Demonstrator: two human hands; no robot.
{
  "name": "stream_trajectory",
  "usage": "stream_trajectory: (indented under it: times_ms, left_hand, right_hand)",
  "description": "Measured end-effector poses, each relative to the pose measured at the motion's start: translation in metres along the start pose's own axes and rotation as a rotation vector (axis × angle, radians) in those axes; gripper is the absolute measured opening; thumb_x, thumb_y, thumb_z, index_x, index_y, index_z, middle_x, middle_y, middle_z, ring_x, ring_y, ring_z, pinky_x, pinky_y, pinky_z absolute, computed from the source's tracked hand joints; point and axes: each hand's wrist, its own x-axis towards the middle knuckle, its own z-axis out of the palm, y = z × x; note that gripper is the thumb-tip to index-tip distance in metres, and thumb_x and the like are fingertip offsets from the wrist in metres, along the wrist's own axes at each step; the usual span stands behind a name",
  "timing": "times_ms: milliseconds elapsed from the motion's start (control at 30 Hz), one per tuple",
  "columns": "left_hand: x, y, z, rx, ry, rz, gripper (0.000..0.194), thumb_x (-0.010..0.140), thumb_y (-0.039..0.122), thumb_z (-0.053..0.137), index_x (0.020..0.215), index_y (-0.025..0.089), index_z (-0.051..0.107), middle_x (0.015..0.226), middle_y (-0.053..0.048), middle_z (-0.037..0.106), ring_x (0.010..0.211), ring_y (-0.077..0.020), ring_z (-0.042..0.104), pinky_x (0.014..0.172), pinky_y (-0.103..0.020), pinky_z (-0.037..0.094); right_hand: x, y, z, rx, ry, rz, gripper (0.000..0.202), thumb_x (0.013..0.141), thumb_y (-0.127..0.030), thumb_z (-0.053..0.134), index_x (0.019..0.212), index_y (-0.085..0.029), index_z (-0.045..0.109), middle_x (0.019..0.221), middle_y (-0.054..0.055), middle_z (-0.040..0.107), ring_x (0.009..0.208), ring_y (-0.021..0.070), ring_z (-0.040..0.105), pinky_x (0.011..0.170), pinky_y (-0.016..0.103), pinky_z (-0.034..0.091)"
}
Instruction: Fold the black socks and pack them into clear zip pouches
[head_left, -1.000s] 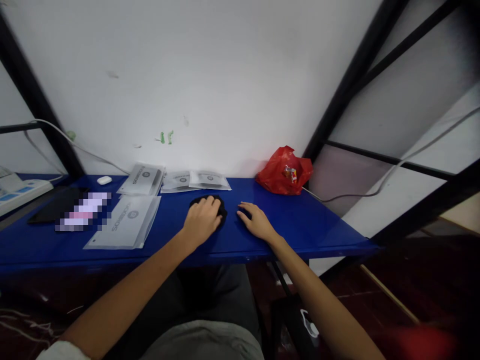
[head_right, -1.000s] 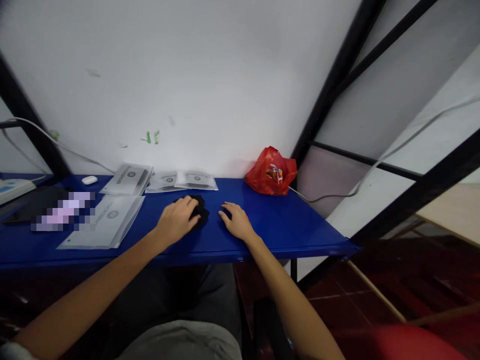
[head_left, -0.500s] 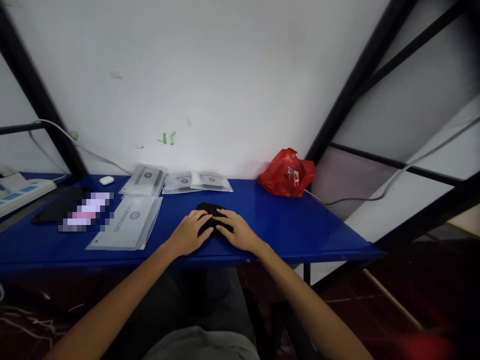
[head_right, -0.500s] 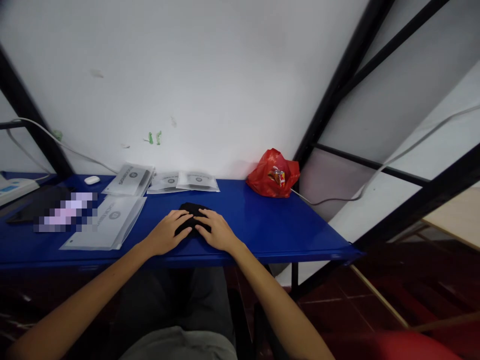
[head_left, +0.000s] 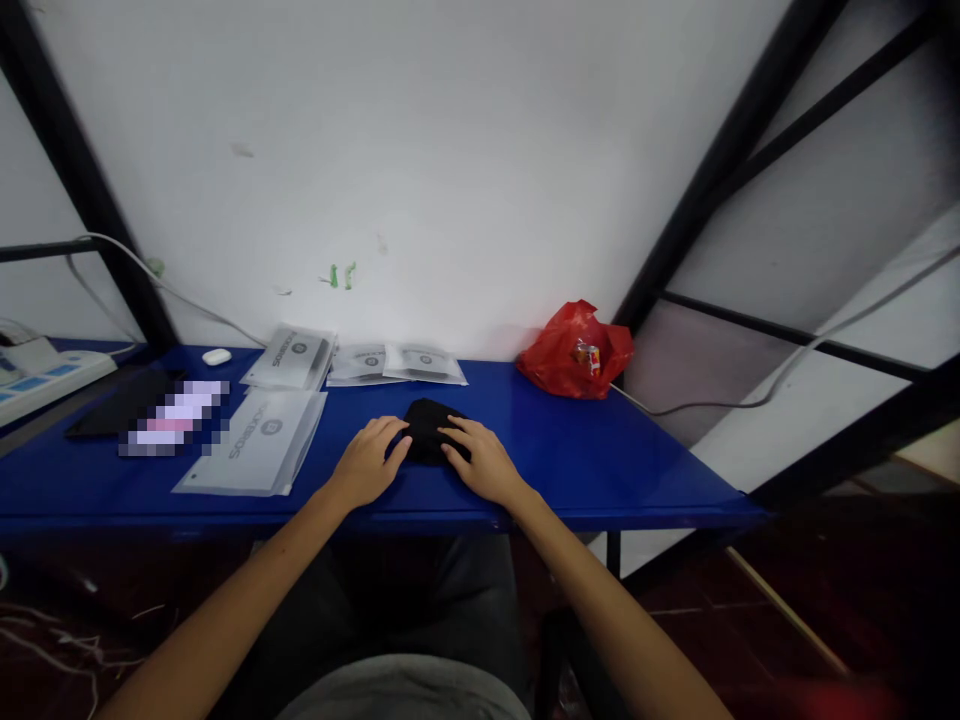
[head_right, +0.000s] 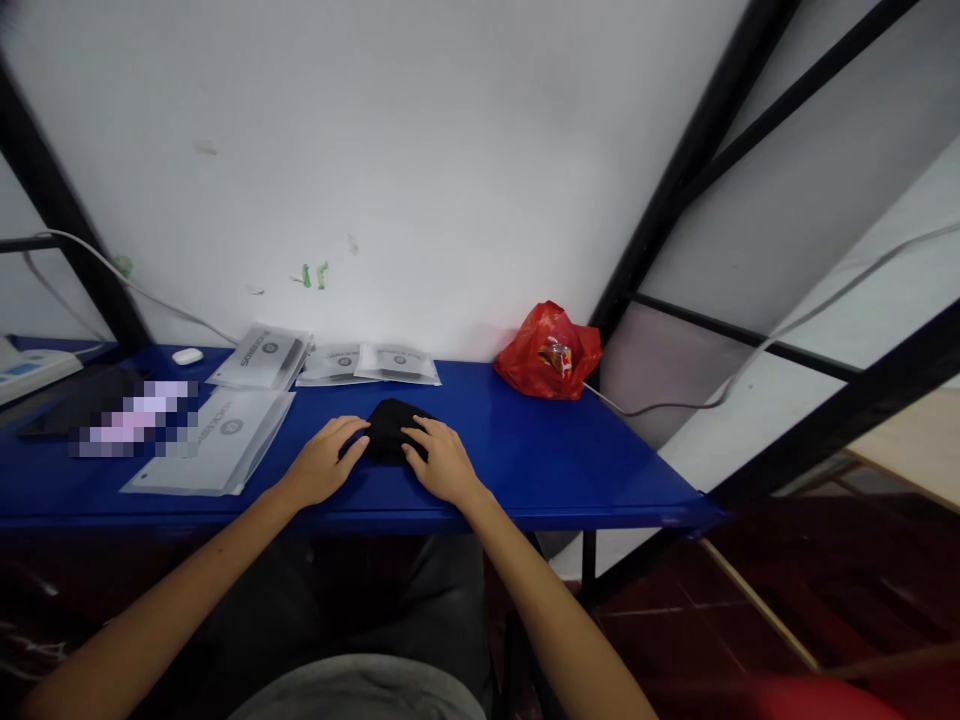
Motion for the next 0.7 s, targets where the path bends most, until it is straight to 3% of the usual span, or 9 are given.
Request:
stream_trajectory:
  times_ms: [700]
  left_hand:
    - [0.002,-0.0057,0.0004,-0.003,-0.015,-0.075,0.026,0.09,0.023,0.039,0.107,0.018,0.058,0.107,-0.007,0.062,0.103,-0.0207,0.057,0.093,-0.037,0.045]
  right_hand:
    - [0.0034,0.0006,0.0013,-0.037,-0.006,0.059,0.034,0.088,-0.029,0.049,0.119,-0.02,0.06,0.13,0.011,0.055,0.121,0.0262,0.049,0.1,0.046,0.04]
